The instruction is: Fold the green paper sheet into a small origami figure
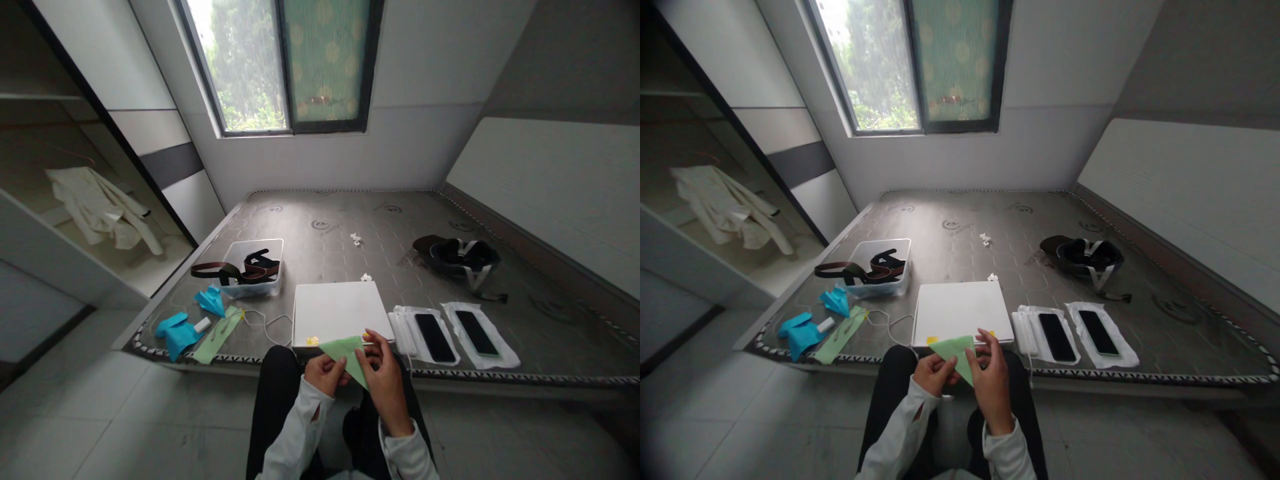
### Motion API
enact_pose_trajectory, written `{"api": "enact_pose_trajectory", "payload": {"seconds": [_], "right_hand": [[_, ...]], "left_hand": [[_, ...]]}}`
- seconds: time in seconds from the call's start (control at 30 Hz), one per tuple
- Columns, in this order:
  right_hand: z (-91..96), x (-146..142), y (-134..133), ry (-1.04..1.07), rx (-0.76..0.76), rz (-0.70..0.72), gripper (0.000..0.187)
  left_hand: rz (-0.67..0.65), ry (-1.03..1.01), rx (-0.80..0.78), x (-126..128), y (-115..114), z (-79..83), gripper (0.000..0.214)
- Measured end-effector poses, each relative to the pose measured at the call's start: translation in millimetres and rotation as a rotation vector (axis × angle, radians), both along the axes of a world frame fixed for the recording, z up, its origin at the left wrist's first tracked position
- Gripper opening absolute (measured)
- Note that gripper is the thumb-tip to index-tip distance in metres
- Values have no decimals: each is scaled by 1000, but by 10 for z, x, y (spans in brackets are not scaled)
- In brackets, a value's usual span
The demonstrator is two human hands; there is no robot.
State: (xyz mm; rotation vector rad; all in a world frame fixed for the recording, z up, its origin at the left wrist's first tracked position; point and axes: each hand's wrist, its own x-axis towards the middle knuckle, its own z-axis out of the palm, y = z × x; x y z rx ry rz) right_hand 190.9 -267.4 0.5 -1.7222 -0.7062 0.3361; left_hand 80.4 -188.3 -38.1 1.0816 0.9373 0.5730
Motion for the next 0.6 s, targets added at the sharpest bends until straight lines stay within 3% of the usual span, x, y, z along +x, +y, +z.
{"api": "enact_pose_trajectory", "payload": {"seconds": [0.1, 0.23, 0.37, 0.6], "right_hand": [[-17, -4, -43, -294, 5, 22, 34], [-57, -30, -93, -485, -68, 265, 30], [-84, -74, -80, -495, -92, 417, 41], [-40, -99, -55, -377, -92, 450, 41]], "left_hand": [[45, 59, 39, -37, 102, 9, 54], [37, 67, 72, -60, 155, 66, 50], [-3, -36, 109, -45, 117, 114, 57], [58, -106, 23, -34, 92, 123, 70]]}}
